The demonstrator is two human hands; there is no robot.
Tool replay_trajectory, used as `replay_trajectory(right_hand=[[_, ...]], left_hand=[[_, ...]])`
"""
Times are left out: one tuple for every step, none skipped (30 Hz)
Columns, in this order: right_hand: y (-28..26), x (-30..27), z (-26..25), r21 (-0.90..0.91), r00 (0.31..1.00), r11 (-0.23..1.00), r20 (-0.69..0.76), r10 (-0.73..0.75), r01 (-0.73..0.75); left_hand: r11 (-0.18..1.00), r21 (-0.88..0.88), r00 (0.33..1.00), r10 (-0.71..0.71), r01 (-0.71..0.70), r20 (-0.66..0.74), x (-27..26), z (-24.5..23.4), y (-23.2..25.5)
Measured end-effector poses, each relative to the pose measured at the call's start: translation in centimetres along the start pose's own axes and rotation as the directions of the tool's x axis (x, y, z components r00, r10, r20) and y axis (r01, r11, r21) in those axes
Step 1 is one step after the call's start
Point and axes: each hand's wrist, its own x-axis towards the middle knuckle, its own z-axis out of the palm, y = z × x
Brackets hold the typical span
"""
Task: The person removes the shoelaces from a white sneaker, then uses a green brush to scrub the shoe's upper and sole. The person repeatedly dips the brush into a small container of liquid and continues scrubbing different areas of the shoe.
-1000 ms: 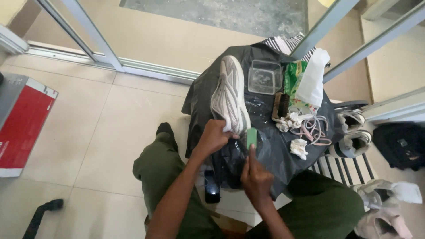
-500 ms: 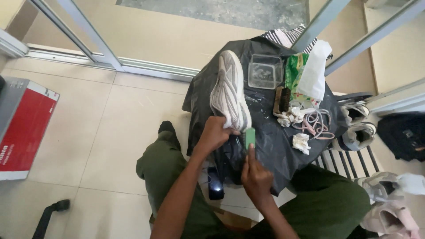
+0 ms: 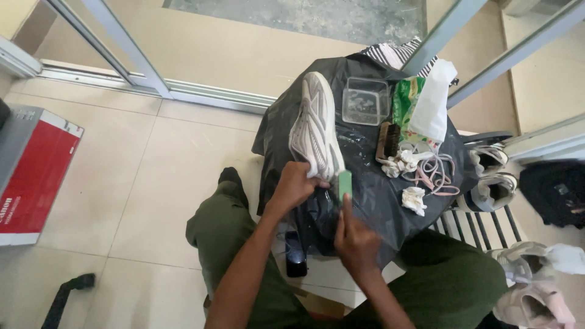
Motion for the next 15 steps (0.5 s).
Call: replay_trajectory(right_hand=[[0.3,-1.1,-0.1,0.002,1.000,1.000,0.000,-0.006,0.006],[0.5,-2.3,-0.1,0.152,0.994,0.988,0.111,0.019,-0.036],[0.7,-3.6,-0.3,0.293,0.975,0.952,0.223,0.025,-0.092],[0.8,-1.8,0.2,0.291,0.974,0.951,0.226,0.035,-0.101],[0.9,-0.1,0.6,0.245,0.990,0.963,0.119,0.081,-0.109],[1.2,1.8,1.1,0.203,0.993,0.973,0.005,0.116,-0.115],[1.5,3.2,1.8,0.204,0.993,0.972,0.004,0.121,-0.119],[1.9,4.9,2.6,0.165,0.992,0.978,0.058,0.116,-0.124],[2.2,6.7,3.4,0.127,0.987,0.984,0.111,0.113,-0.127],[2.1,8.2,3.2,0.124,0.988,0.984,0.103,0.118,-0.131],[1.9,9.7,3.0,0.150,0.970,0.970,0.179,0.163,-0.190],[1.7,11.2,2.8,0.173,0.946,0.954,0.258,0.197,-0.246],[1.4,10.0,2.1,0.172,0.947,0.954,0.254,0.196,-0.244],[1.0,8.9,1.6,0.136,0.964,0.973,0.216,0.154,-0.186],[0.6,7.9,1.1,0.097,0.978,0.987,0.180,0.110,-0.129]], left_hand=[[1.000,-0.001,1.000,-0.002,0.002,-0.006,0.1,0.3,-0.8],[0.997,-0.055,0.998,-0.049,0.050,0.032,0.3,0.5,-1.5],[0.989,-0.108,0.993,-0.092,0.100,0.072,0.4,0.9,-2.2],[0.989,-0.105,0.992,-0.092,0.101,0.081,0.3,0.8,-1.8],[0.995,-0.071,0.997,-0.068,0.071,0.040,0.0,0.7,-1.4],[0.999,-0.034,0.999,-0.041,0.041,-0.008,0.0,0.5,-0.9],[0.999,-0.031,0.999,-0.040,0.040,-0.005,-0.3,0.4,-0.6],[0.999,-0.020,0.999,-0.045,0.045,0.002,-0.1,0.2,-0.2],[0.999,-0.008,0.999,-0.050,0.050,0.008,0.0,-0.1,0.1],[0.999,-0.006,0.999,-0.041,0.041,0.010,0.1,0.0,-0.1],[0.999,0.007,0.999,-0.046,0.045,0.012,0.3,0.0,-0.3],[0.998,0.018,0.998,-0.056,0.056,0.009,0.3,0.1,-0.6],[0.999,0.018,0.999,-0.052,0.052,0.007,0.0,-0.2,0.2],[0.998,0.013,0.998,-0.058,0.057,0.010,0.0,-0.5,0.9],[0.998,0.008,0.998,-0.063,0.063,0.014,-0.1,-0.9,1.5]])
